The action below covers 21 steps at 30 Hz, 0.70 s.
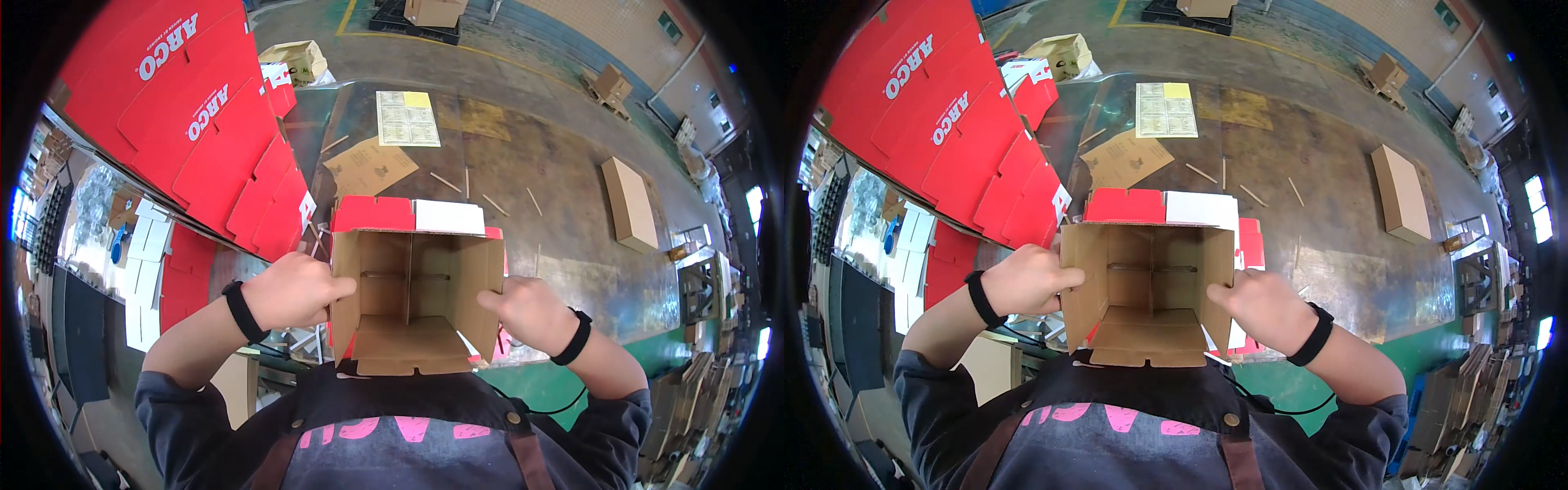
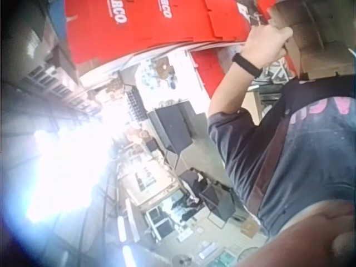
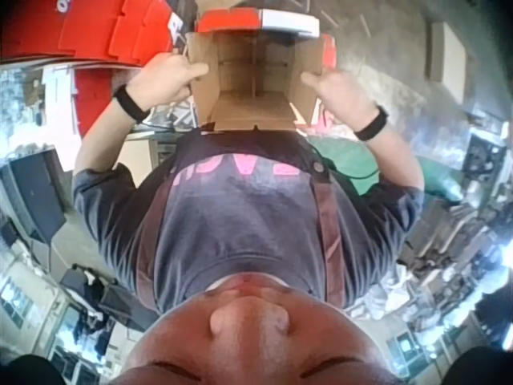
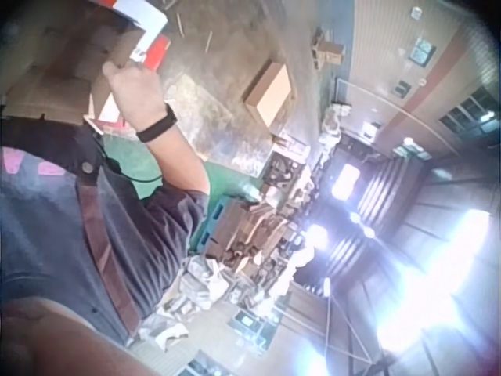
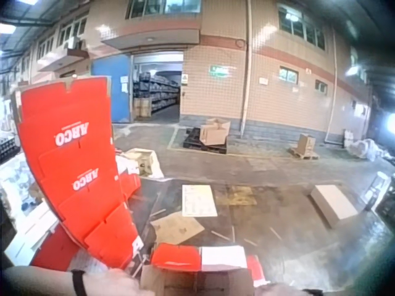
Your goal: Folding flat cardboard pieces into boxes and stacking them.
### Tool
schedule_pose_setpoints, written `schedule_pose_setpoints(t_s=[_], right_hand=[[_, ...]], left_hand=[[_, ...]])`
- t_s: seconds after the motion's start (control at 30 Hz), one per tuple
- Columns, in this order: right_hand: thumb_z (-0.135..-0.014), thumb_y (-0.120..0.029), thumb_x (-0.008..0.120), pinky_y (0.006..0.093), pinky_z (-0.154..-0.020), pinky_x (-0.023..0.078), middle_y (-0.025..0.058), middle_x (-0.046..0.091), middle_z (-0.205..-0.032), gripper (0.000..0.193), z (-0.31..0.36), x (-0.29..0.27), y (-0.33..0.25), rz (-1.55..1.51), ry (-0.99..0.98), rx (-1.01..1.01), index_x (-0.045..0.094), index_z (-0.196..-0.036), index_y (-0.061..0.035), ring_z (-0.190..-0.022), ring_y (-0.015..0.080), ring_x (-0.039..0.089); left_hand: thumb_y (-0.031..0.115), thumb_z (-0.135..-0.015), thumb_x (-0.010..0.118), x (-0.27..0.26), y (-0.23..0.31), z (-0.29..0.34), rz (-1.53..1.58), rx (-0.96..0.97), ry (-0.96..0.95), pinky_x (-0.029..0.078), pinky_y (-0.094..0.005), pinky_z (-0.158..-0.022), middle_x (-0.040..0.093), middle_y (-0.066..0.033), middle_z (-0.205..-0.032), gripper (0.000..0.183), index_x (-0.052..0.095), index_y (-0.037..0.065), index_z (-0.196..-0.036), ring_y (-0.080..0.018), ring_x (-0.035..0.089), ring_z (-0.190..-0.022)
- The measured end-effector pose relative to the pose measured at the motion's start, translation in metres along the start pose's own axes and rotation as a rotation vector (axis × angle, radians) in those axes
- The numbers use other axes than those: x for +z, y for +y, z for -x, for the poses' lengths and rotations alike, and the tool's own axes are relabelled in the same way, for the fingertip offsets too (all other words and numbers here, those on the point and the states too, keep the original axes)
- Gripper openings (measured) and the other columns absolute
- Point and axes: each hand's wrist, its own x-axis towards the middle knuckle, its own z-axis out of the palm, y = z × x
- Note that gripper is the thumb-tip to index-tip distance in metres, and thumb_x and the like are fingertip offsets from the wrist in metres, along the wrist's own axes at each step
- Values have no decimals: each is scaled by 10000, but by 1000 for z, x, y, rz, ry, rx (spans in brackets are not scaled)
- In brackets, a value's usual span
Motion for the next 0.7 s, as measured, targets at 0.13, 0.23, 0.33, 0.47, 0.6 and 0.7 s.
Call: schedule_pose_setpoints(t_s=[0.13,0.23,0.33,0.47,0.6,0.7], right_hand=[[-708,-52,630,414,-553,517,112,589,-694,200,-4,21,7,-84,128,54,588,-901,-85,-640,273,646],[-667,-27,635,410,-574,499,85,565,-664,363,-10,37,13,-107,338,61,612,-1023,-93,-606,262,622],[-664,-10,621,410,-697,492,101,612,-796,557,-12,40,11,-97,307,285,595,-1212,-109,-745,278,643],[-686,-2,600,499,-979,403,193,578,-1283,704,-18,39,9,109,477,299,523,-1376,-117,-1217,352,544],[-709,-155,635,720,-1111,21,131,320,-1584,708,-5,-14,-27,-100,243,189,494,-1399,-82,-1488,446,148],[-743,-281,791,506,-1076,376,244,530,-1380,897,-2,-15,-56,-267,100,69,349,-1516,-175,-1263,339,537]], left_hand=[[94,-688,657,16,-4,-4,-36,-23,80,515,-442,-587,606,-137,-645,180,581,91,-852,-330,649,-625],[88,-692,655,24,-8,-8,-98,-48,181,514,-434,-581,607,-133,-664,247,593,105,-931,-317,645,-610],[95,-710,653,22,-10,-14,-168,-111,245,511,-424,-564,605,-123,-666,423,600,140,-1127,-300,645,-601],[93,-747,644,30,-12,-14,-168,-183,208,512,-400,-537,601,-89,-657,636,521,198,-1362,-277,656,-609],[76,-850,551,33,-23,-16,-87,-243,69,506,-412,-449,630,-111,-762,774,240,235,-1541,-272,669,-612],[22,-845,518,13,-16,-34,-34,-218,96,536,-457,-529,579,-238,-985,867,124,272,-1576,-316,656,-653]])
